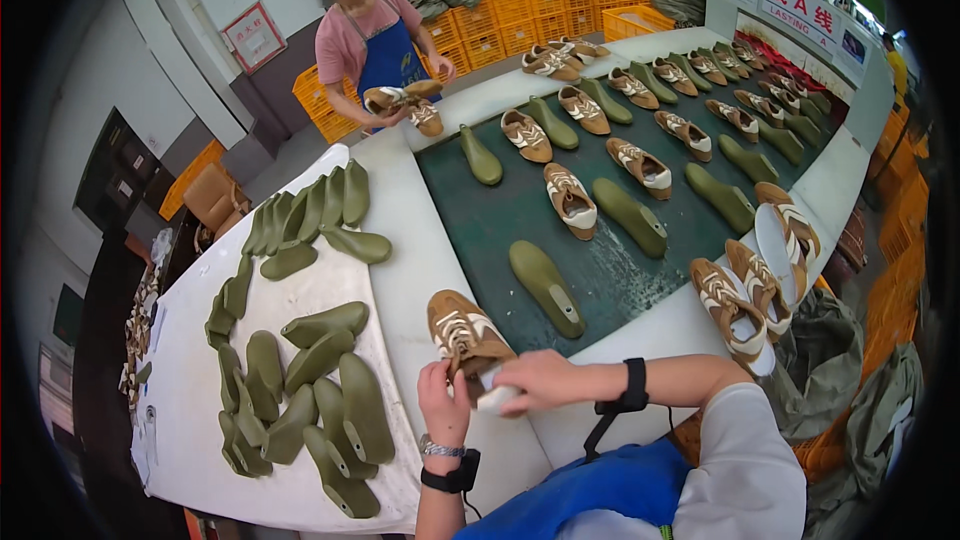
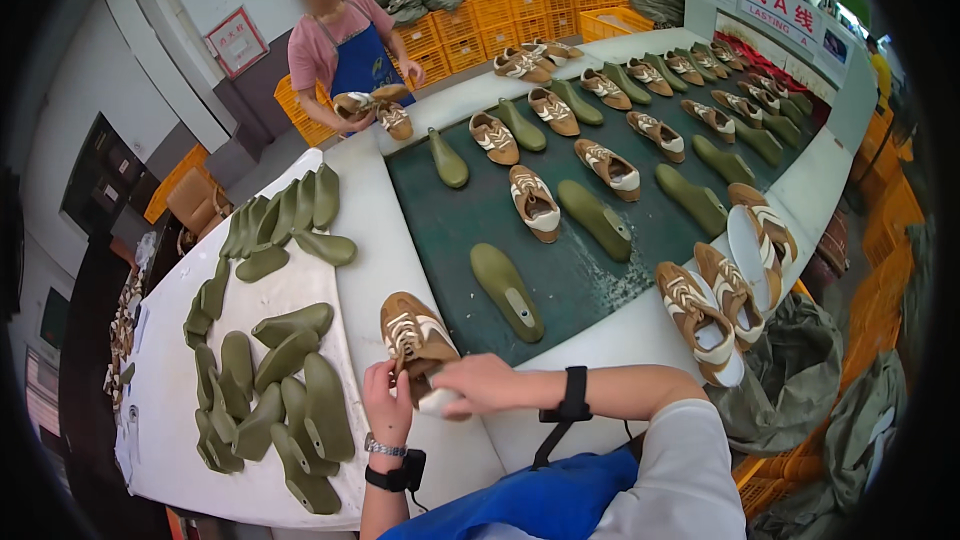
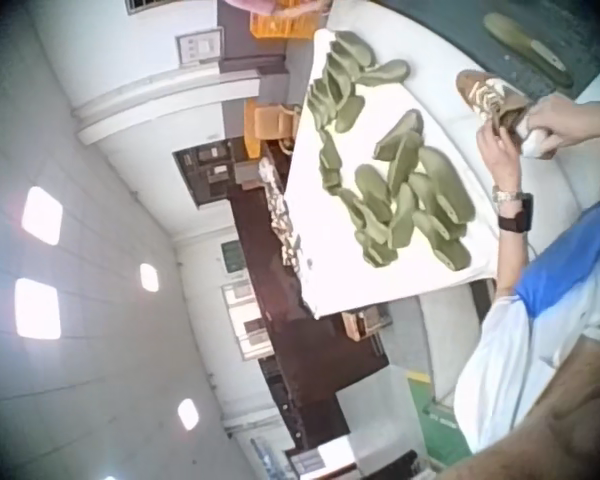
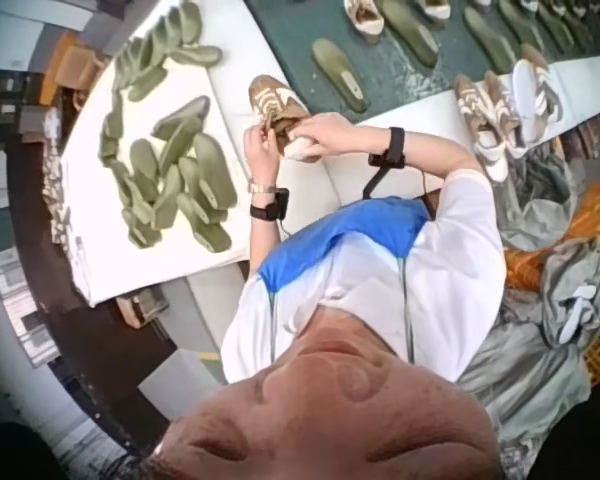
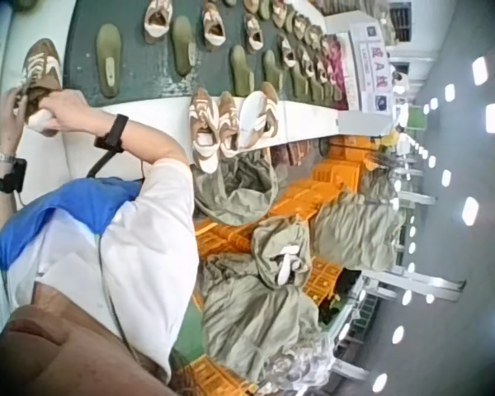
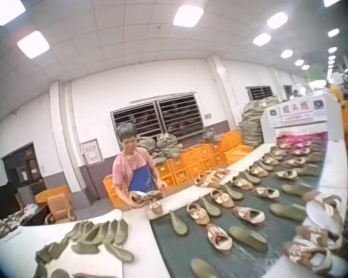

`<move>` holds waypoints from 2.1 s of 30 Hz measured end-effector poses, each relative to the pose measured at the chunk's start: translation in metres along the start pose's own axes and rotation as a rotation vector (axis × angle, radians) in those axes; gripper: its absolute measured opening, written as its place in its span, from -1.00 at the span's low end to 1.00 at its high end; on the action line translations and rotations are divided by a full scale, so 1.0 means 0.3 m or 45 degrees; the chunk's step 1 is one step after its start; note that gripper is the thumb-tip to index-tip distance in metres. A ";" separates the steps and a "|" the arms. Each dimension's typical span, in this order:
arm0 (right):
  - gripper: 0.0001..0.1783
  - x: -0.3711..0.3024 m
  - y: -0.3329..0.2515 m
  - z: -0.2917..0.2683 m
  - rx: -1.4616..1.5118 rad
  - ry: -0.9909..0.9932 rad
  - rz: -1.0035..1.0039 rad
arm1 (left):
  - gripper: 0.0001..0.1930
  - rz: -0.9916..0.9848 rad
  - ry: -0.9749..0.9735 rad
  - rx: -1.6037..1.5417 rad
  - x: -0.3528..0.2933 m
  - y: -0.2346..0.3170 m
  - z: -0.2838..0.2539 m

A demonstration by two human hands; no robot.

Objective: The recorder is assembling and organizing shoes and shoe lasts on a production line in a manufacturing facility.

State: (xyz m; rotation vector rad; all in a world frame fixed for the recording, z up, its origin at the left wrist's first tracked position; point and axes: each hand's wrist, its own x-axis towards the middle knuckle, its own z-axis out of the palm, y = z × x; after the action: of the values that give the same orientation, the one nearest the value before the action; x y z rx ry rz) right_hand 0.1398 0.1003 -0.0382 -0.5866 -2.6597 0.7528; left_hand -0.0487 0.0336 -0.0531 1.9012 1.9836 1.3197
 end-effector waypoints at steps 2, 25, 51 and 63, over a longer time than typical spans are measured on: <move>-0.61 0.110 0.113 -0.014 0.138 0.011 0.160 | -0.64 -0.083 -0.027 0.116 -0.024 -0.096 -0.066; -0.71 -0.930 0.143 -0.307 -0.240 0.687 1.193 | -0.39 -0.856 -0.197 0.605 -0.318 -0.361 -0.333; -0.29 -1.539 0.537 -0.318 -0.515 0.520 1.561 | -0.12 -0.172 -1.207 -0.499 -0.256 0.482 0.623; -0.41 -1.770 1.020 -0.595 -0.742 0.926 1.262 | -0.01 -0.428 -1.326 -0.101 -0.292 0.513 0.571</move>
State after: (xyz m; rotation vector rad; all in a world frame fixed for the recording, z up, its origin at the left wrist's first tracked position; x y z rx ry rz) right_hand 0.7627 0.1677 -0.1607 -1.9407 -1.7528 -0.1160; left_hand 0.1918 0.0222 -0.1059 1.5793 1.5173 0.1922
